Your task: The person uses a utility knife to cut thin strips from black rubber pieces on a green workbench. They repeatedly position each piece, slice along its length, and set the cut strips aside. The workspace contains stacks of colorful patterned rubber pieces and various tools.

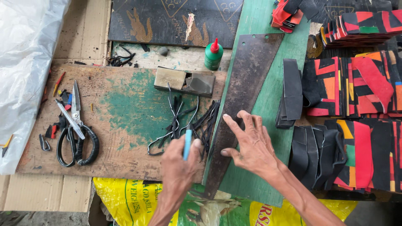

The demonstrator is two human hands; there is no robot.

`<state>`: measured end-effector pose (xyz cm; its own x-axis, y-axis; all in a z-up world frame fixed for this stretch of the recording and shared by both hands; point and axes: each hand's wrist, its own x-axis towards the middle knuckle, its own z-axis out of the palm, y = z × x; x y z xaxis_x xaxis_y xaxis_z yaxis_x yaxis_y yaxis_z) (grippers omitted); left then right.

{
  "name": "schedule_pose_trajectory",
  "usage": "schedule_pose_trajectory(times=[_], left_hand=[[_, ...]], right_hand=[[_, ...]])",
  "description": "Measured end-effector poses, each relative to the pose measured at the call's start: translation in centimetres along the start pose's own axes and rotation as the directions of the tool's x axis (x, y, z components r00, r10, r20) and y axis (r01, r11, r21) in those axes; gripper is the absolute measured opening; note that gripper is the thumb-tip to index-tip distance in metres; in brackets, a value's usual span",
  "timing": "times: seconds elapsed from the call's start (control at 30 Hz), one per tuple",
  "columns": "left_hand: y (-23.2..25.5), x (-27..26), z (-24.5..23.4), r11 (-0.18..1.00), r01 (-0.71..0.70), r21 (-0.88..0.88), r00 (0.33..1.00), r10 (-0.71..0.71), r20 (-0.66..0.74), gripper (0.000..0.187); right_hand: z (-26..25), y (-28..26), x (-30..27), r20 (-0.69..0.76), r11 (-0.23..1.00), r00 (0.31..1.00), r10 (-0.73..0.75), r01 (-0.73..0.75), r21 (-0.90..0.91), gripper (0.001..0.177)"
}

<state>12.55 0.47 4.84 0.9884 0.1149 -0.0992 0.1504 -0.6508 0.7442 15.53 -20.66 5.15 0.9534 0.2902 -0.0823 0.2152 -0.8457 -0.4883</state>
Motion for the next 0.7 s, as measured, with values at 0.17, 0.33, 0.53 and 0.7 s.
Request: schedule_pose_trajectory(times=[0.17,0.33,0.53,0.7], left_hand=[[3.9,1.9,3.2,0.862,0.282,-0.42,0.954,-0.206,0.218,0.032],[4.3,3.5,4.7,0.841,0.254,-0.477,0.958,-0.15,0.246,0.024],[3.3,3.8,5.2,0.963,-0.166,-0.213,0.984,0.177,0.035,0.017],[3.1,3.9,5.2,0.97,-0.122,-0.21,0.988,0.14,0.071,0.018]], right_hand=[[-0.1,0.2,0.8,-0.011,0.998,0.999,0.043,-0.042,0.038,0.104],[-0.4,0.0,1.3,0.004,0.995,0.996,0.09,-0.09,0.04,0.101],[-0.5,0.0,1.4,-0.007,0.994,0.997,0.08,-0.079,0.072,0.104],[-0.4,0.1,1.3,-0.022,0.996,0.998,0.067,-0.065,0.057,0.103]])
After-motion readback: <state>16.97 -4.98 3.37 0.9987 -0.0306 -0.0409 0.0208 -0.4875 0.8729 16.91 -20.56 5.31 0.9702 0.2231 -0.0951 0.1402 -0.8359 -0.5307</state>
